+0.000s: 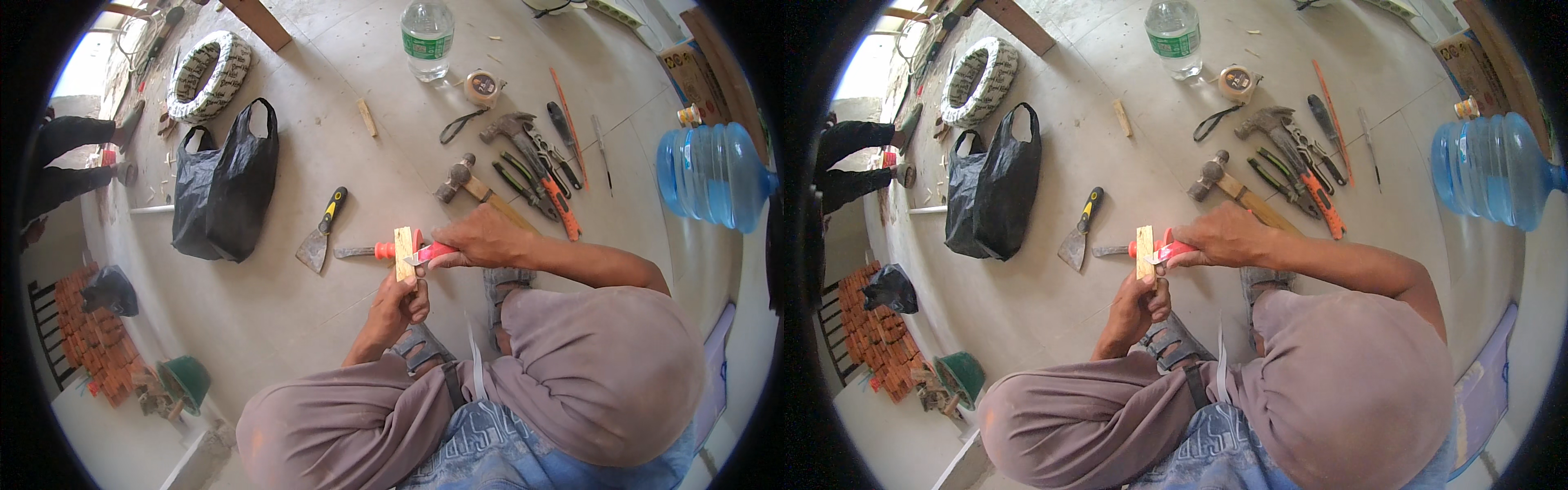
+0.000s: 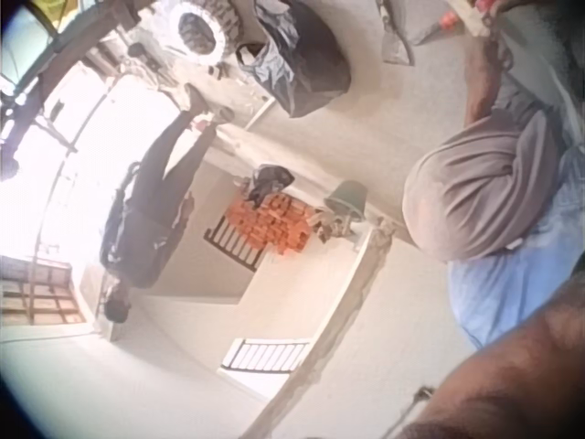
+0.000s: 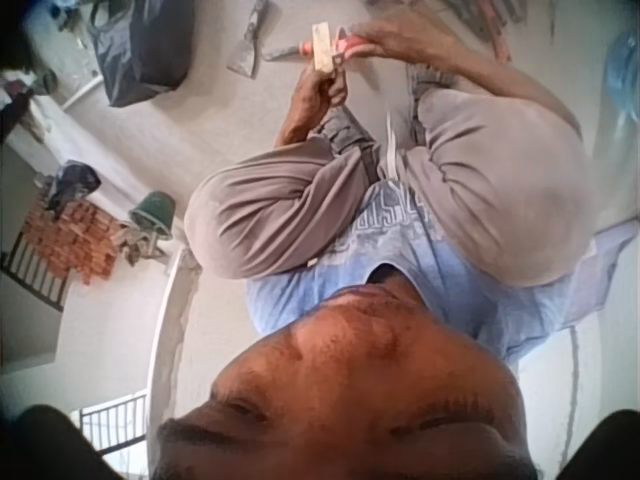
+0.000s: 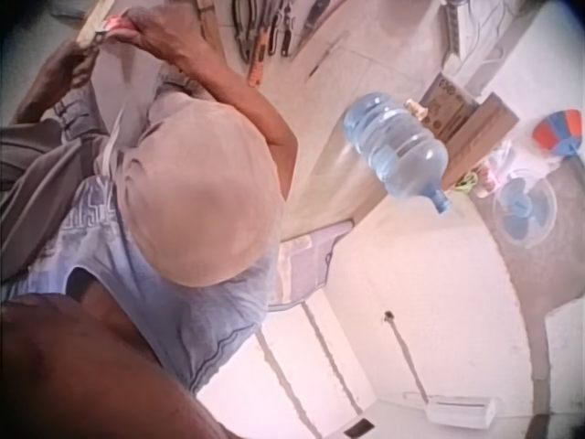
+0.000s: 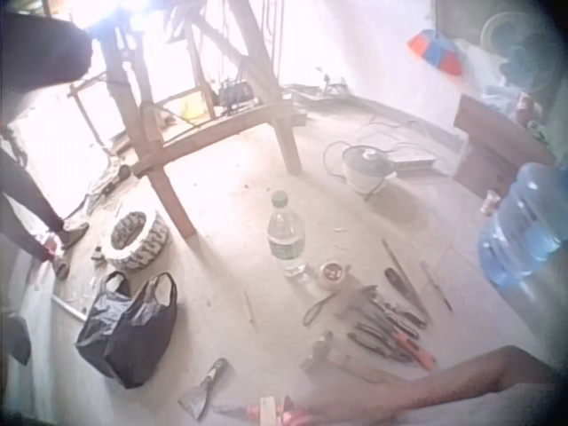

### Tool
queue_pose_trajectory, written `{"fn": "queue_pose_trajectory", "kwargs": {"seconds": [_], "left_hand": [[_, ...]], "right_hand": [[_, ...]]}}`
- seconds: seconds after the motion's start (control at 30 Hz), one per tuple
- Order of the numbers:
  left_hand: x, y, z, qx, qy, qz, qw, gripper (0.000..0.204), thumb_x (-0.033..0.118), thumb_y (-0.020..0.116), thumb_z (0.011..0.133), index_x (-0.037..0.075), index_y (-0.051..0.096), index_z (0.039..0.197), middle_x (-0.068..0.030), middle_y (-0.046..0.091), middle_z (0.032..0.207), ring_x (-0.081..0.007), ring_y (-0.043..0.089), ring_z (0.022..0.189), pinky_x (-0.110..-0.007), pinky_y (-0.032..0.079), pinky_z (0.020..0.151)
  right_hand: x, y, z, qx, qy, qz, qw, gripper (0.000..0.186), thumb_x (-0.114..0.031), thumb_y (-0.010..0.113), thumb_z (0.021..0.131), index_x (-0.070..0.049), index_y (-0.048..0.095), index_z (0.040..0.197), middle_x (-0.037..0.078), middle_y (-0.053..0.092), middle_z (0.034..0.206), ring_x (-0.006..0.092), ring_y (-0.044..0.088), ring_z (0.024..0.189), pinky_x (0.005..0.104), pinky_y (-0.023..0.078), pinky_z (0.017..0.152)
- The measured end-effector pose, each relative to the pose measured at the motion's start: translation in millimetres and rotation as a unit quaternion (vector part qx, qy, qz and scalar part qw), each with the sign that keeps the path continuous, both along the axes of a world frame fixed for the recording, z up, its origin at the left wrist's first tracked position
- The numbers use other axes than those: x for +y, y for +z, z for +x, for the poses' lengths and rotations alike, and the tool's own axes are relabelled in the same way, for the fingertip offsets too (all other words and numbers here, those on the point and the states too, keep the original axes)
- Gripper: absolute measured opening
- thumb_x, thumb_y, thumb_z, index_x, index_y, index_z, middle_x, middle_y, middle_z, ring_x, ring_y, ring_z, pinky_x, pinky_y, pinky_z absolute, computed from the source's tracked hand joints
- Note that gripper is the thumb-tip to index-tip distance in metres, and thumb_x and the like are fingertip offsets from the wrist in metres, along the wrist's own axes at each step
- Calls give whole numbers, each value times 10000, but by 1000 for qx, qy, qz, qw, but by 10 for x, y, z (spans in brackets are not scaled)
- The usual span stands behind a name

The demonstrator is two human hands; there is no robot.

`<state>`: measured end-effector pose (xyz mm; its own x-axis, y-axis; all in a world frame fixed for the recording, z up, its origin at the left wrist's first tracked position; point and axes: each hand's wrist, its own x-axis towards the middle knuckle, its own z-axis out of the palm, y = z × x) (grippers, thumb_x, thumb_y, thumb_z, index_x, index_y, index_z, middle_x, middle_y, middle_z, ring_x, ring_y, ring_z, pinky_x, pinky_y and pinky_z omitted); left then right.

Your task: The person shapes a small piece of wood by hammering it against a red tool and then scraping it with a utility knife.

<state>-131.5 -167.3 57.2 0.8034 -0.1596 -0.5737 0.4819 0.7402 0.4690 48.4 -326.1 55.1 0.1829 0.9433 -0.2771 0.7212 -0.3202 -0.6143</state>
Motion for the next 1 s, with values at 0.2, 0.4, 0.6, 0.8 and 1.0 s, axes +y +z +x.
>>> {"fn": "queue_pose_trajectory", "kwargs": {"seconds": [0.2,0.4,0.6,0.8,1.0], "left_hand": [[22,234,-169,0,-29,-25,999,295,285,536,943,53,456,1106,-9,360,604,-118,348,511,-265,314,484],[-8,47,-176,19,19,-47,999,247,241,515,972,53,462,1123,6,339,639,-100,318,534,-257,312,505],[-78,137,-25,26,-19,-13,999,181,256,475,1018,80,453,1052,23,319,669,-86,309,570,-242,296,540],[-66,104,-27,12,-24,-14,1000,174,263,474,1018,100,423,983,30,315,675,-76,294,560,-233,271,514],[-45,88,7,5,-11,-22,1000,209,281,493,1009,86,426,978,31,316,673,-81,302,557,-240,281,506]], "right_hand": [[-357,-100,1134,-92,-328,28,940,398,-488,477,957,-155,687,1020,180,654,852,354,638,817,440,491,703],[-286,67,308,-70,-138,35,987,474,-557,478,938,-112,626,868,152,611,681,365,617,638,471,475,598],[-176,54,-153,-41,-35,74,996,511,-587,497,912,-89,546,808,137,557,621,355,597,596,454,454,539],[-113,-61,-30,-44,-27,88,995,547,-629,472,896,-104,501,745,111,530,591,342,570,546,434,444,516],[-92,-288,242,-68,-108,75,989,445,-507,497,934,-86,599,829,156,599,682,355,614,668,431,508,681]]}}
